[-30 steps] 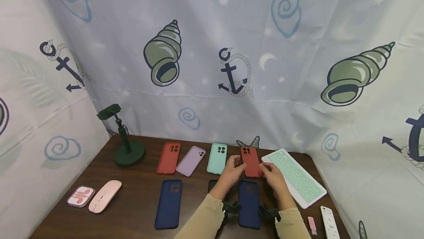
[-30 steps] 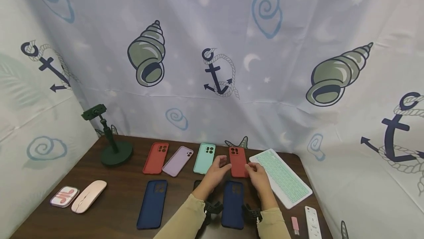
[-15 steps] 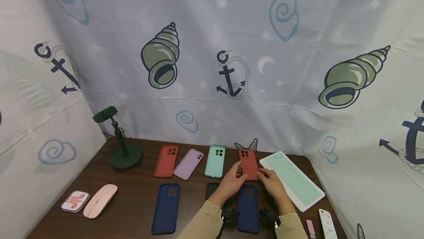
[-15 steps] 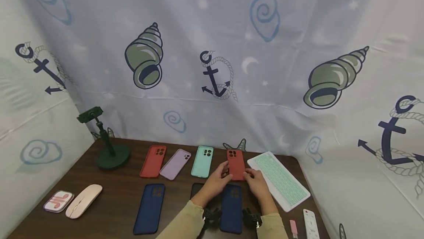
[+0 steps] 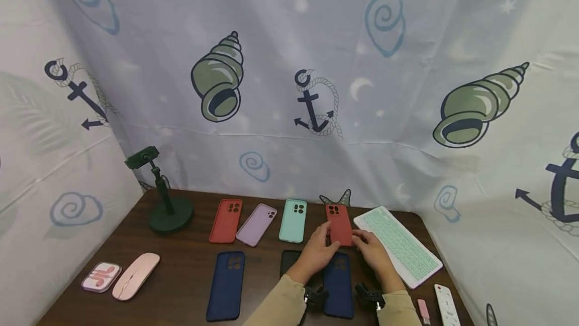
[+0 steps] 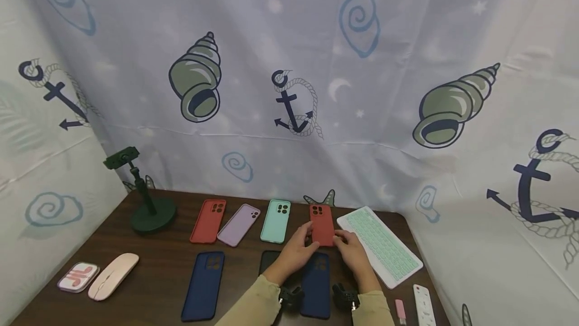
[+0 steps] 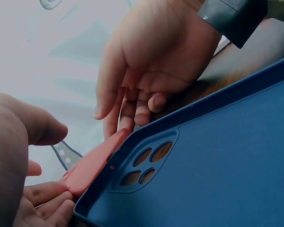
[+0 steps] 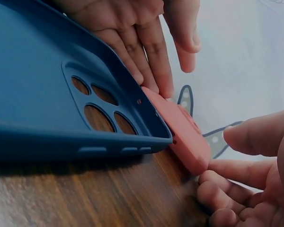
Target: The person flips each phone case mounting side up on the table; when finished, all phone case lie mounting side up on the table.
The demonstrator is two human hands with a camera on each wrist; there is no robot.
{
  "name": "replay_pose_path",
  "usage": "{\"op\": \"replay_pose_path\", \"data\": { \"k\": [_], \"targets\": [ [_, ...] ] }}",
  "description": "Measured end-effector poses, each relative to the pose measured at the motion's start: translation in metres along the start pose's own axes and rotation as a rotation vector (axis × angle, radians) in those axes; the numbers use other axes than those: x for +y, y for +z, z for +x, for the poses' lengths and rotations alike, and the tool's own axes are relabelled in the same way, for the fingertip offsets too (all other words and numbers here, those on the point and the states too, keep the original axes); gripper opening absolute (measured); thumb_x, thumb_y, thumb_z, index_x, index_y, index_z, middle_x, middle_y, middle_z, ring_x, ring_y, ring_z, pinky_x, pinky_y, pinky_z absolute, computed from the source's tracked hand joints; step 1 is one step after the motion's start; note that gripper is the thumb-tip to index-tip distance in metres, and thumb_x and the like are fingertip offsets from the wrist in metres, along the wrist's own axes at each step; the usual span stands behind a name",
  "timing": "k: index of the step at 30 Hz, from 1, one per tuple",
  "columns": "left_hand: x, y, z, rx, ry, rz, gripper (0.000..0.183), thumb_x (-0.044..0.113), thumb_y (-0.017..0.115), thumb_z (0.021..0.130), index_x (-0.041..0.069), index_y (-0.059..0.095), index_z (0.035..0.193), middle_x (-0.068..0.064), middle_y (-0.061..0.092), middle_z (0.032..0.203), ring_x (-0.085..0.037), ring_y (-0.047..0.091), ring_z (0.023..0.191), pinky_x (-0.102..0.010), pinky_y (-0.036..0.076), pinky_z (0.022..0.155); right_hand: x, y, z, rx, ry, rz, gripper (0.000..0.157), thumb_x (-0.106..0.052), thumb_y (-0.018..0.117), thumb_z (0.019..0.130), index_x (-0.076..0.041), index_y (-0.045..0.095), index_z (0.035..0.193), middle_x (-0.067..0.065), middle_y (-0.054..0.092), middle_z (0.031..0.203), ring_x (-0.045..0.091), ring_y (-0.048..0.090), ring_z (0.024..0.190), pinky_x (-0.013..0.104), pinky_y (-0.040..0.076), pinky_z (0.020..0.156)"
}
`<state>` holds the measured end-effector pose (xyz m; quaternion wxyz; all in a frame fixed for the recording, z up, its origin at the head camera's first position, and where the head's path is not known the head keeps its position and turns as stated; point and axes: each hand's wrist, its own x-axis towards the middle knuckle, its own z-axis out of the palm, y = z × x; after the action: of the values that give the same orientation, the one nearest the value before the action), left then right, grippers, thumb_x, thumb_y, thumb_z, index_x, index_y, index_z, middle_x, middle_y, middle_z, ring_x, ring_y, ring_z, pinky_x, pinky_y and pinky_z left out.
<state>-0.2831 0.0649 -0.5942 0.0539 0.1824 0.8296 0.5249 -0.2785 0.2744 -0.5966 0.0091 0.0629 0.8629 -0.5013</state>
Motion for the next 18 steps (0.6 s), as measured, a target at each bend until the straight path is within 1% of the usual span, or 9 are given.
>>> {"op": "replay_pose_path", "data": {
  "k": [4, 8, 11, 15, 18],
  "targets": [
    [0.0022, -0.0004, 0.0004, -0.007, 0.008, 0.021, 0.068, 0.032, 0.057, 0.104, 0.008, 0.027, 0.160, -0.013, 0.047, 0.152, -0.033, 0.044, 0.141, -0.054, 0.041, 0.109, 0.0018, 0.0008, 0.0003, 0.019, -0.021, 0.009, 0.036, -0.030, 0.062, 0.101, -0.013, 0.065, 0.133, 0.010, 0.062, 0.124, 0.018, 0.061, 0.098, 0.033, 0.047, 0.086],
    [0.0013, 0.0008, -0.0023, -0.007, 0.010, 0.047, 0.067, 0.033, 0.057, 0.103, 0.010, 0.030, 0.160, -0.011, 0.048, 0.154, -0.034, 0.042, 0.143, -0.054, 0.040, 0.111, 0.0051, 0.0041, -0.0011, 0.025, -0.041, 0.038, 0.034, -0.029, 0.063, 0.101, -0.014, 0.065, 0.131, 0.008, 0.067, 0.115, 0.017, 0.061, 0.094, 0.032, 0.047, 0.083],
    [-0.0006, 0.0016, -0.0014, -0.004, 0.016, 0.043, 0.066, 0.033, 0.057, 0.103, 0.010, 0.030, 0.159, -0.010, 0.049, 0.153, -0.033, 0.041, 0.144, -0.055, 0.039, 0.111, 0.0052, 0.0048, -0.0017, 0.027, -0.056, 0.071, 0.034, -0.028, 0.064, 0.101, -0.013, 0.063, 0.131, 0.009, 0.067, 0.110, 0.018, 0.060, 0.090, 0.030, 0.046, 0.080],
    [-0.0017, 0.0021, 0.0018, 0.003, 0.021, 0.058, 0.068, 0.034, 0.059, 0.102, 0.012, 0.031, 0.159, -0.009, 0.050, 0.152, -0.032, 0.038, 0.143, -0.054, 0.040, 0.110, 0.0045, 0.0041, -0.0009, 0.018, -0.087, 0.106, 0.035, -0.028, 0.065, 0.100, -0.013, 0.063, 0.132, 0.012, 0.067, 0.110, 0.016, 0.059, 0.088, 0.028, 0.046, 0.079],
    [0.0001, 0.0017, 0.0036, 0.005, 0.034, 0.070, 0.068, 0.034, 0.061, 0.101, 0.012, 0.032, 0.159, -0.010, 0.049, 0.151, -0.032, 0.036, 0.142, -0.054, 0.041, 0.108, 0.0042, 0.0029, -0.0005, 0.011, -0.118, 0.112, 0.034, -0.028, 0.064, 0.101, -0.015, 0.063, 0.132, 0.011, 0.067, 0.109, 0.016, 0.060, 0.087, 0.027, 0.046, 0.078]
  ]
}}
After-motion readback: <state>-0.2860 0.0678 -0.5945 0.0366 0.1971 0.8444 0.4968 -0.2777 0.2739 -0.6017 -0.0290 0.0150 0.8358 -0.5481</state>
